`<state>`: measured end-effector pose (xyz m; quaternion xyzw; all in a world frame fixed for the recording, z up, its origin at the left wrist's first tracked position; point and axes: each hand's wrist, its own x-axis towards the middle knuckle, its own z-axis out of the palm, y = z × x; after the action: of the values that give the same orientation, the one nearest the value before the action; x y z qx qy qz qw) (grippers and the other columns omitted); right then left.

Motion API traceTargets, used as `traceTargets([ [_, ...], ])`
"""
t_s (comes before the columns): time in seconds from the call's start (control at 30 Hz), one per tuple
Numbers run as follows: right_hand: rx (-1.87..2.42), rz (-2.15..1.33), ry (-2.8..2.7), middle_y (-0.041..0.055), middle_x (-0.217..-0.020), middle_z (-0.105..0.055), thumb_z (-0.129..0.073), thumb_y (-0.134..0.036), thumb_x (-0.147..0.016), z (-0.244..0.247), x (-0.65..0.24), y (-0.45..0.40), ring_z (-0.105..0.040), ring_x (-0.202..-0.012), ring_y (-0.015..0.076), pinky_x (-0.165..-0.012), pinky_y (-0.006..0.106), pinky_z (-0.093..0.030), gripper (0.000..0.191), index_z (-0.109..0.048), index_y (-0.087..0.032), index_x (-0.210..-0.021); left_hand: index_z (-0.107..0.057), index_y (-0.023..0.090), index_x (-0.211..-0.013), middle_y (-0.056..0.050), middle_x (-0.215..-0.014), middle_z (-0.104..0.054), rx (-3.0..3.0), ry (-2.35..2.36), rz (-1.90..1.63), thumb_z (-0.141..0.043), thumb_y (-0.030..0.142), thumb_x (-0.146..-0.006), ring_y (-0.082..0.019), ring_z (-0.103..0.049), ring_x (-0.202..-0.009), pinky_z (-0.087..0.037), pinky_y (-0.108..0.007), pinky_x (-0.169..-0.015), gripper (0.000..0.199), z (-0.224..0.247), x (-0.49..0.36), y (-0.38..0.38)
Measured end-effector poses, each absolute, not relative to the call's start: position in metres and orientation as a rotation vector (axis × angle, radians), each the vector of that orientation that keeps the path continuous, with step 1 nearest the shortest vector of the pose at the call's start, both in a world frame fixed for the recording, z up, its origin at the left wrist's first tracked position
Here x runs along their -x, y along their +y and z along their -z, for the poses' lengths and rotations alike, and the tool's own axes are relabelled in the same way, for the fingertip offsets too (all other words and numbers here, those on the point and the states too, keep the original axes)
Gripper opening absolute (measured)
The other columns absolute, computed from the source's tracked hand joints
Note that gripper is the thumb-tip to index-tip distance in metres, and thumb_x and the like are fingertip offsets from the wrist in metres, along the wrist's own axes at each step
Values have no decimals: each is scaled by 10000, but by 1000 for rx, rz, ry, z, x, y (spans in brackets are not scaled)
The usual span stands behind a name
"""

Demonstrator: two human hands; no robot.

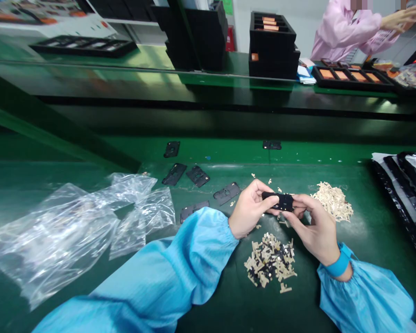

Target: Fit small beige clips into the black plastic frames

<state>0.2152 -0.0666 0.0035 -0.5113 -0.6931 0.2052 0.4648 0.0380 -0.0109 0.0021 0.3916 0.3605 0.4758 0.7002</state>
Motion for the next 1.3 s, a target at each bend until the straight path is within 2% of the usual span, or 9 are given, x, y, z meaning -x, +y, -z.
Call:
traceTargets([
  [0.37,1383,-1060,-1512,-14,-748,-654,-702,-412,-904,-27,-221,-60,-578,-577,140,-543,269,-481,361,-581,-211,-1178,-554,153,-887,17,-786,-628,-997,771,-951,-853,313,-723,-85,-640,-585,-562,-185,-509,377,-4,-40,-12],
  [0.43,1427,-1201,-1453,-28,-658,-621,-671,-454,-923,-29,-225,-58,-536,-511,119,-484,238,-427,292,-604,-193,-1033,-577,149,-909,15,-796,-618,-1021,754,-905,-849,313,-726,-88,-635,-600,-567,-194,-515,367,-6,-40,-12],
  [0.57,1468,-1459,-1344,-84,-478,-483,-703,-488,-895,-32,-234,-53,-363,-381,67,-389,195,-256,347,-564,-196,-772,-601,148,-1062,0,-834,-607,-1002,756,-945,-793,397,-798,-110,-648,-660,-600,-228,-554,411,-6,-41,-10],
  [0.63,1405,-1417,-1147,-45,-587,-603,-726,-472,-872,-33,-235,-50,-435,-405,72,-397,195,-308,309,-584,-199,-846,-581,157,-1103,-15,-877,-602,-953,793,-1047,-730,459,-853,-121,-657,-674,-605,-243,-543,419,-5,-42,-8],
  [0.73,1332,-1332,-1030,73,-957,-747,-718,-445,-874,-32,-231,-49,-616,-556,119,-472,232,-445,344,-604,-201,-1088,-573,165,-1078,-24,-899,-595,-912,825,-1131,-670,492,-902,-117,-655,-657,-595,-242,-520,384,-2,-42,-6],
  [0.8,1358,-1397,-1177,70,-918,-746,-681,-427,-912,-31,-225,-53,-619,-554,127,-485,244,-454,312,-616,-190,-1105,-579,163,-1051,-17,-869,-589,-912,821,-1136,-661,491,-910,-110,-646,-638,-581,-228,-507,366,-1,-42,-6],
  [0.93,1366,-1461,-1767,-1,-735,-657,-653,-329,-945,-30,-215,-64,-571,-605,133,-553,251,-449,141,-665,-201,-887,-591,160,-1009,-3,-814,-573,-908,814,-1147,-652,496,-915,-98,-624,-614,-554,-199,-482,354,0,-42,-5],
  [1.1,1337,-1289,-2198,-3,-848,-632,-650,-165,-929,-36,-212,-70,-547,-662,131,-580,253,-428,87,-665,-225,-868,-599,159,-999,-2,-801,-570,-917,807,-1137,-640,491,-923,-93,-613,-603,-545,-193,-478,344,0,-42,-5],
  [1.3,1229,-1241,-2305,4,-871,-609,-595,-115,-941,-39,-212,-69,-549,-704,139,-621,259,-438,136,-636,-221,-868,-601,155,-1003,3,-794,-568,-934,815,-1125,-637,471,-926,-89,-602,-585,-533,-191,-461,327,-1,-42,-5],
])
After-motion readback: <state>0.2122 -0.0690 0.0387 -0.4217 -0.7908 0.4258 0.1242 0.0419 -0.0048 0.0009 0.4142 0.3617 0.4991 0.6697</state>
